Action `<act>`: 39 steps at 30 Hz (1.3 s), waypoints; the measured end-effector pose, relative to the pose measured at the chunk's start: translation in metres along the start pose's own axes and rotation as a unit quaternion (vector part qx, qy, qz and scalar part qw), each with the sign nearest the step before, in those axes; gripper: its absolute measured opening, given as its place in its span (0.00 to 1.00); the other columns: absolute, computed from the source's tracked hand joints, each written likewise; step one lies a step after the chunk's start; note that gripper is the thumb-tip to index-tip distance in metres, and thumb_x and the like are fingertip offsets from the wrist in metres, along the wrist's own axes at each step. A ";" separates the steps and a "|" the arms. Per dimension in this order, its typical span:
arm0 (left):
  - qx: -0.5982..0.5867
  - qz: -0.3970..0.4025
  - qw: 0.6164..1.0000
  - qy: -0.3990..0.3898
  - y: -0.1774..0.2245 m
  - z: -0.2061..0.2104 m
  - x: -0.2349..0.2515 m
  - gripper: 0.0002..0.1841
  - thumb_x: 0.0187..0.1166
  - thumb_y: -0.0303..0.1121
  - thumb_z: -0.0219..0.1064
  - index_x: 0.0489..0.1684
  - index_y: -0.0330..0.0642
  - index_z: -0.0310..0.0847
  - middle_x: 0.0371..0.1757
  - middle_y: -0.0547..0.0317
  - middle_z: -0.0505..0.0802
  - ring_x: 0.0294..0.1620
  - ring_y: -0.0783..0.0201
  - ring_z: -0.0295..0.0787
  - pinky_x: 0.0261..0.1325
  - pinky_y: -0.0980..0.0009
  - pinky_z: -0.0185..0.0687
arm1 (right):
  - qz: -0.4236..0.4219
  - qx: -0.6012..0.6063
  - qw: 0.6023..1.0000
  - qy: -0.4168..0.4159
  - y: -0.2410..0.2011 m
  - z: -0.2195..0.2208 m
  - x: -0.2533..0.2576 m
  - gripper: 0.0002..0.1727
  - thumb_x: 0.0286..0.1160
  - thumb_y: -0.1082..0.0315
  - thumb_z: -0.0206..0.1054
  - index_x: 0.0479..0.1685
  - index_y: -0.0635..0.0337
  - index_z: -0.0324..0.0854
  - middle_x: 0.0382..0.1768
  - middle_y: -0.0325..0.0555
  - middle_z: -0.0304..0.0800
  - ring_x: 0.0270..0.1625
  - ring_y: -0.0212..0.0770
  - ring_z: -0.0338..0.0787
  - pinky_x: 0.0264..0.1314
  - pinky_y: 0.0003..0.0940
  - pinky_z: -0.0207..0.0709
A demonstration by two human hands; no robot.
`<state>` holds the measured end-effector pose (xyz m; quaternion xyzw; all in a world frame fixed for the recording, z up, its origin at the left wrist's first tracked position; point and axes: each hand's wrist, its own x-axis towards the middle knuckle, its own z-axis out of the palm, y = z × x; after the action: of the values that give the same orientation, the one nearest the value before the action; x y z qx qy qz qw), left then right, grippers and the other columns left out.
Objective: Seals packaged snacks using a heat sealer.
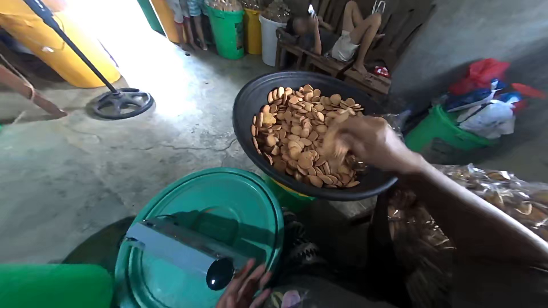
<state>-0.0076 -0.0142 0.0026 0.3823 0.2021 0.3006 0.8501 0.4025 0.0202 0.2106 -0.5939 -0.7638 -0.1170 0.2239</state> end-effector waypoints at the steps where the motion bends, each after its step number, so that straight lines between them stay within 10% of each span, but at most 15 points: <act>1: -0.030 -0.008 0.999 -0.030 -0.008 0.004 0.012 0.36 0.79 0.62 0.61 0.85 0.54 0.69 0.78 0.53 0.83 0.79 0.49 0.79 0.78 0.50 0.76 | -0.044 0.055 0.997 -0.038 -0.032 0.008 0.000 0.10 0.77 0.74 0.65 0.48 0.66 0.90 0.43 0.54 0.94 0.46 0.50 0.95 0.52 0.48 0.89; 6: -0.116 -0.025 0.990 -0.070 -0.035 -0.012 0.016 0.35 0.74 0.62 0.66 0.79 0.54 0.75 0.70 0.57 0.89 0.68 0.58 0.87 0.70 0.58 0.84 | -0.125 0.351 0.901 -0.220 -0.141 0.090 -0.039 0.09 0.81 0.75 0.62 0.48 0.69 0.87 0.44 0.56 0.94 0.49 0.48 0.94 0.58 0.40 0.86; 9: -0.127 -0.019 0.982 0.138 -0.037 -0.016 -0.011 0.22 0.79 0.49 0.68 0.64 0.48 0.75 0.50 0.62 0.95 0.49 0.66 0.94 0.54 0.69 0.91 | -0.017 0.460 0.839 -0.289 -0.161 0.144 -0.062 0.11 0.79 0.76 0.60 0.49 0.72 0.86 0.50 0.58 0.93 0.53 0.43 0.93 0.61 0.35 0.85; 14: -0.110 0.040 0.926 0.358 -0.046 -0.039 -0.032 0.19 0.93 0.37 0.41 0.71 0.37 0.66 0.49 0.56 0.90 0.47 0.64 0.91 0.51 0.64 0.89 | 0.262 0.527 0.730 -0.346 -0.198 0.202 -0.052 0.20 0.85 0.77 0.49 0.70 0.75 0.75 0.65 0.57 0.85 0.65 0.35 0.87 0.73 0.32 0.79; 18: -0.099 0.060 0.897 0.427 -0.024 -0.061 -0.024 0.25 0.95 0.39 0.34 0.81 0.36 0.62 0.56 0.49 0.88 0.48 0.61 0.89 0.52 0.62 0.87 | 0.132 0.507 0.794 -0.306 -0.210 0.207 -0.013 0.27 0.90 0.60 0.45 0.77 0.68 0.75 0.76 0.54 0.80 0.77 0.39 0.80 0.81 0.36 0.73; 24: -0.045 0.006 0.896 0.442 0.020 -0.071 -0.022 0.25 0.96 0.40 0.33 0.81 0.39 0.67 0.59 0.44 0.87 0.49 0.55 0.89 0.48 0.58 0.86 | -0.016 0.201 0.833 -0.515 -0.252 0.206 0.019 0.54 0.80 0.52 0.69 0.97 0.61 0.35 0.94 0.66 0.41 0.93 0.63 0.54 0.91 0.54 0.57; 31: -0.101 0.042 0.911 0.398 0.009 -0.072 -0.032 0.28 0.95 0.45 0.30 0.83 0.42 0.63 0.62 0.49 0.88 0.51 0.58 0.91 0.47 0.63 0.89 | -0.038 0.247 0.937 -0.243 -0.246 0.255 -0.034 0.33 0.78 0.63 0.56 0.85 0.65 0.69 0.79 0.62 0.78 0.71 0.60 0.87 0.65 0.54 0.84; 39: 0.089 -0.018 0.935 0.342 0.027 -0.071 -0.019 0.26 0.89 0.40 0.49 0.83 0.39 0.64 0.59 0.52 0.87 0.50 0.66 0.86 0.51 0.68 0.84 | -0.058 0.275 0.943 -0.177 -0.240 0.266 -0.041 0.32 0.76 0.58 0.59 0.79 0.64 0.77 0.74 0.63 0.83 0.62 0.59 0.92 0.53 0.53 0.88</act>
<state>-0.0719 0.0252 -0.0187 0.3270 0.5134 0.3786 0.6973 0.1262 0.0394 -0.0205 -0.4755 -0.8265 0.1915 0.2327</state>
